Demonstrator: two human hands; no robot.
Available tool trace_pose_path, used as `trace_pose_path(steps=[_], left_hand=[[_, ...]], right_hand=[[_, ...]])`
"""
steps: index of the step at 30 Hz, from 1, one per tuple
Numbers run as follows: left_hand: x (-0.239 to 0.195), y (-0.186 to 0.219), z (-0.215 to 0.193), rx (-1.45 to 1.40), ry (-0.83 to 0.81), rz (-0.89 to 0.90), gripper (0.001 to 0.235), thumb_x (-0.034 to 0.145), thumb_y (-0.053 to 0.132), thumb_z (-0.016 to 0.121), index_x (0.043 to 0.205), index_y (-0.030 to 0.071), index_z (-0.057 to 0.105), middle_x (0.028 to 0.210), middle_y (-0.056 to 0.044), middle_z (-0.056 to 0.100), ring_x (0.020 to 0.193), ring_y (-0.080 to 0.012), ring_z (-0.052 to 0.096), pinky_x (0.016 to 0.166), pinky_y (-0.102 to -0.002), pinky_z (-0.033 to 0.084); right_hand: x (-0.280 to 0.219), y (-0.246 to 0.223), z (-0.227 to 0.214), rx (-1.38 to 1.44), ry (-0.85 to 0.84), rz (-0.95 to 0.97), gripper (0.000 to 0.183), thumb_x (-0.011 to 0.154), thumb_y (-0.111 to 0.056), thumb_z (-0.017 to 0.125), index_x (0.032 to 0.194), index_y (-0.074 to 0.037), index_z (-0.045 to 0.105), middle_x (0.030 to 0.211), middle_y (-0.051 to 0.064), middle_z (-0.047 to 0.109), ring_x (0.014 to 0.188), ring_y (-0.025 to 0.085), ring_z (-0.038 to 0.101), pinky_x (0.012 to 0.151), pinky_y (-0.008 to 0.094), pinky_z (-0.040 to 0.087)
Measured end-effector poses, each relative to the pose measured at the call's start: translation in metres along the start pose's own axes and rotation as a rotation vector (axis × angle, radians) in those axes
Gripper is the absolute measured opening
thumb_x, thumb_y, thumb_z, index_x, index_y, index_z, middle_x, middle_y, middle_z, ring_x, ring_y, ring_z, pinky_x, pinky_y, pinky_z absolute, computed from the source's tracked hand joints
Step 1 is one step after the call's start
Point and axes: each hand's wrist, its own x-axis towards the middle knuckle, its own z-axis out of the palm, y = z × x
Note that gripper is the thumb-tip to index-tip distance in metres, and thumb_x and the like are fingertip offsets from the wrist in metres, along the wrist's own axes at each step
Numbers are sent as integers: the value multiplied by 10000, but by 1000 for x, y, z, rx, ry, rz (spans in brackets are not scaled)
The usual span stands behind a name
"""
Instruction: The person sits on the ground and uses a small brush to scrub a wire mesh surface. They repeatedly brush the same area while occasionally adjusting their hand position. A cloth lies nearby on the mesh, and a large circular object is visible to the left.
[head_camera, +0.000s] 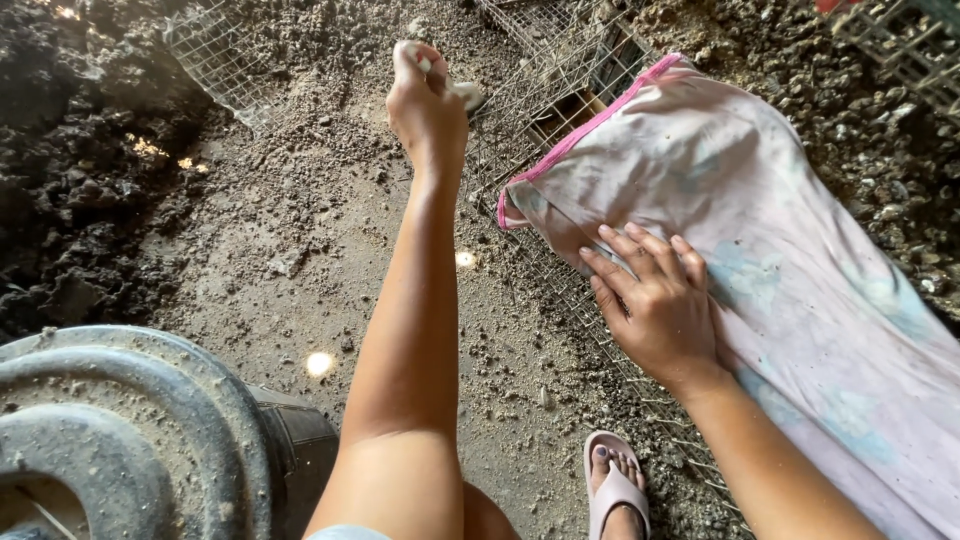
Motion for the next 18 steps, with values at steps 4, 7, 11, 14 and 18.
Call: trace_pose_path(steps=[4,7,11,14,18], left_hand=[[13,28,-11,-99,210,46,39,906,85,561,928,105,537,755,-33,664,596,-101,647,494,-245,582],[14,52,-13,-62,243,102,126,733,-14,529,705,108,530,673,-13,708,462,-39,468,371,-215,359],[1,36,21,-85,140,144,142,862,-46,546,947,66,568,788,-85,702,561,-118,668,393,-234,522],[1,30,25,-48,88,73,85,948,79,527,1029,83,505,843,-89,735,689,-172,750,479,-285,656],[-3,25,27,-39,259,433,110,1001,172,513,1092,110,512,840,-95,723,591,-174,750,443,-270,651]], right_hand=[[0,0,0,-6,-2,-1,330,996,-295,598,1299,-228,711,1435,33,652,1363,270,539,1145,517,336],[-1,0,-3,-37,23,-26,335,968,-249,659,1295,-221,726,1418,26,664,1340,260,554,1126,494,350],[0,-1,-1,-64,3,-18,352,984,-278,620,1322,-238,708,1446,8,639,1371,254,530,1129,495,336],[-2,1,2,-44,-12,-1,352,986,-290,610,1322,-246,702,1453,9,630,1384,257,516,1135,512,329],[2,-2,-3,-58,13,-23,340,983,-285,615,1305,-242,717,1434,7,645,1362,255,536,1127,492,337]])
